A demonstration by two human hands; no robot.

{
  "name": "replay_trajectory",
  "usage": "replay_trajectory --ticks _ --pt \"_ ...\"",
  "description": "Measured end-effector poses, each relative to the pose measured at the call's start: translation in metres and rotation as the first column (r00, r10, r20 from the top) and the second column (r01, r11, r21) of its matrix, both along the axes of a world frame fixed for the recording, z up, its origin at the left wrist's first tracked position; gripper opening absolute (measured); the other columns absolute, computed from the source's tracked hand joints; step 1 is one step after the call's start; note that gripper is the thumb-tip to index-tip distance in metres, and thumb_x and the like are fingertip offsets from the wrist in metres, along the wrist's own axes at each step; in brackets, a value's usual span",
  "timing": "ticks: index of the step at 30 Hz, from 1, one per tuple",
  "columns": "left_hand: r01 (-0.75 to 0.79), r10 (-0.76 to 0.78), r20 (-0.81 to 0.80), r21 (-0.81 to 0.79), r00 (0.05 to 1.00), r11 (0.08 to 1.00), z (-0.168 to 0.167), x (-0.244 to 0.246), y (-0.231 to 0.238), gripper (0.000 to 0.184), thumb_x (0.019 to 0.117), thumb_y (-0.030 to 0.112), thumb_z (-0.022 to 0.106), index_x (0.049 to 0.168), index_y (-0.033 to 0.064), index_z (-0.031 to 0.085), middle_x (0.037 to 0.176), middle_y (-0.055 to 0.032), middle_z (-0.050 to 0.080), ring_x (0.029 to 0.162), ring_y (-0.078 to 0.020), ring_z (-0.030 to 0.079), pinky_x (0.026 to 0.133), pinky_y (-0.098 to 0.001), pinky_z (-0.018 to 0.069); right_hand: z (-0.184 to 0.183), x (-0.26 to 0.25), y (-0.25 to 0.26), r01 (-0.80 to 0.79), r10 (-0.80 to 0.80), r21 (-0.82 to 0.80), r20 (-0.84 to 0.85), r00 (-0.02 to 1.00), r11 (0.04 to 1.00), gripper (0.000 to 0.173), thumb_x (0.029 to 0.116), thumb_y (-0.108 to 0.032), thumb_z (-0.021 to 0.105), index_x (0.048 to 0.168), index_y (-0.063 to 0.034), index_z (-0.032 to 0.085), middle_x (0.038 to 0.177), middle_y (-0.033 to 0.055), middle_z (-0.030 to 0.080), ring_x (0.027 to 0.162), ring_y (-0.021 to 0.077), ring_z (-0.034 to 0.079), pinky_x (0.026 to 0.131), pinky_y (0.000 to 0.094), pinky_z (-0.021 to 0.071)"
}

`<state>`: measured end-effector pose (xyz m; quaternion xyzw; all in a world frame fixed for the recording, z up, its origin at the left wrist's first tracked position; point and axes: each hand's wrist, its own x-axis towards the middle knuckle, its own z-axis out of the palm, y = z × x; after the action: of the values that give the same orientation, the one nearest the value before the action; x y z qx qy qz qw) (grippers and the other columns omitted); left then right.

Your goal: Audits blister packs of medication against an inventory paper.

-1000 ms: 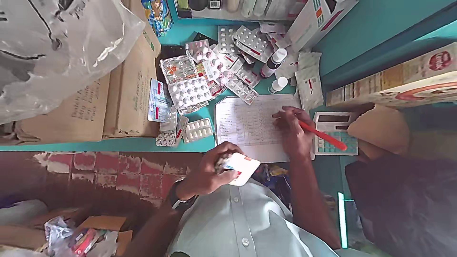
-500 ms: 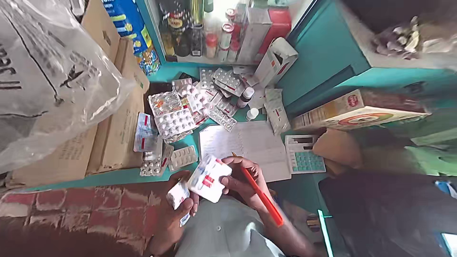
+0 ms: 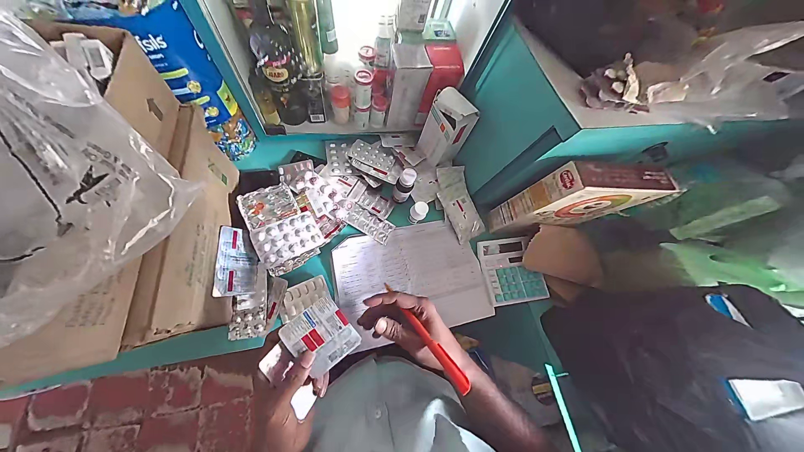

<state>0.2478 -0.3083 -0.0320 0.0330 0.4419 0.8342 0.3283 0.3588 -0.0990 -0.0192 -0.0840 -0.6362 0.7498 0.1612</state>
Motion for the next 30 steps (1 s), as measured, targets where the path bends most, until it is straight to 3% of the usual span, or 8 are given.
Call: replay_trajectory --ticks 6,10,15,19,22,24,26,30 --pt "0.021 -0.024 0.049 0.059 0.999 0.998 0.010 -0.006 -0.008 0.027 0.0908 0.018 0.073 0.116 0.0108 0.068 0.085 -0.0120 0.073 0.058 -0.0126 0.066 0.053 -0.0269 0.0573 0.010 0.011 0.048 0.384 -0.378 0.145 -0.069 0.923 0.912 0.018 0.0999 -0.009 0.063 0.114 0.0004 0.068 0.100 0.0072 0.077 0.088 0.0185 0.075 0.075 0.0345 0.0643" --pt "0.072 -0.073 0.051 0.020 0.996 0.997 0.014 -0.013 -0.019 0.016 0.0933 0.021 0.070 0.106 0.0134 0.076 0.079 -0.0082 0.074 0.057 -0.0094 0.066 0.055 -0.0240 0.0569 0.022 0.014 0.074 0.454 -0.442 0.158 -0.105 0.891 0.877 0.015 0.0983 -0.006 0.064 0.112 -0.0011 0.068 0.101 0.0079 0.077 0.091 0.0195 0.075 0.075 0.0328 0.0641" --pt "0.105 -0.106 -0.032 -0.032 0.994 0.994 0.017 -0.016 -0.034 0.017 0.0942 0.015 0.066 0.107 0.0187 0.077 0.081 -0.0039 0.076 0.061 -0.0070 0.067 0.058 -0.0231 0.0577 0.061 -0.011 0.119 0.460 -0.430 0.405 -0.168 0.887 0.791 0.020 0.0968 -0.011 0.067 0.114 -0.0009 0.069 0.104 0.0076 0.076 0.091 0.0184 0.074 0.078 0.0354 0.0639" --pt "0.052 -0.054 -0.020 -0.073 0.998 0.996 0.021 -0.013 -0.038 0.018 0.0933 0.009 0.063 0.106 0.0140 0.075 0.081 -0.0048 0.076 0.060 -0.0078 0.068 0.057 -0.0236 0.0577 0.102 -0.063 0.167 0.270 -0.349 0.711 -0.036 0.936 0.650 0.030 0.0999 -0.018 0.066 0.127 -0.0050 0.067 0.123 0.0087 0.072 0.105 0.0155 0.071 0.091 0.0352 0.0588" --pt "0.005 -0.007 -0.020 -0.096 1.000 0.995 0.019 -0.013 -0.040 0.035 0.0904 0.005 0.063 0.124 0.0137 0.062 0.091 -0.0049 0.076 0.066 -0.0104 0.070 0.058 -0.0263 0.0599 0.106 -0.126 0.211 0.027 -0.242 0.860 0.112 0.964 0.509 0.038 0.0984 -0.023 0.068 0.130 -0.0022 0.068 0.125 0.0176 0.070 0.117 0.0264 0.067 0.104 0.0461 0.0507" --pt "-0.015 0.011 -0.035 -0.122 0.999 0.992 0.015 -0.013 -0.046 0.043 0.0898 0.002 0.064 0.131 0.0121 0.057 0.100 -0.0046 0.076 0.076 -0.0122 0.073 0.065 -0.0289 0.0623 0.098 -0.168 0.222 -0.243 -0.208 0.881 0.348 0.914 0.406 0.040 0.0968 -0.026 0.071 0.128 -0.0019 0.069 0.122 0.0221 0.069 0.116 0.0360 0.066 0.103 0.0564 0.0486" --pt "-0.034 0.034 -0.003 -0.171 0.999 0.985 0.011 -0.013 -0.049 0.040 0.0891 0.005 0.066 0.129 0.0091 0.059 0.092 -0.0066 0.075 0.066 -0.0120 0.070 0.057 -0.0279 0.0598 0.083 -0.202 0.217 -0.482 -0.249 0.833 0.545 0.800 0.273 0.043 0.0903 -0.029 0.077 0.123 -0.0024 0.070 0.115 0.0228 0.069 0.110 0.0402 0.065 0.096 0.0606 0.0488" --pt "-0.043 0.046 0.017 -0.165 0.999 0.985 0.017 -0.011 -0.051 0.034 0.0903 0.004 0.063 0.124 0.0115 0.061 0.088 -0.0065 0.076 0.060 -0.0113 0.067 0.054 -0.0270 0.0580 0.057 -0.221 0.188 -0.612 -0.440 0.767 0.625 0.645 0.193 0.035 0.0815 -0.025 0.080 0.102 0.0009 0.068 0.109 0.0240 0.067 0.107 0.0436 0.064 0.084 0.0656 0.0505"
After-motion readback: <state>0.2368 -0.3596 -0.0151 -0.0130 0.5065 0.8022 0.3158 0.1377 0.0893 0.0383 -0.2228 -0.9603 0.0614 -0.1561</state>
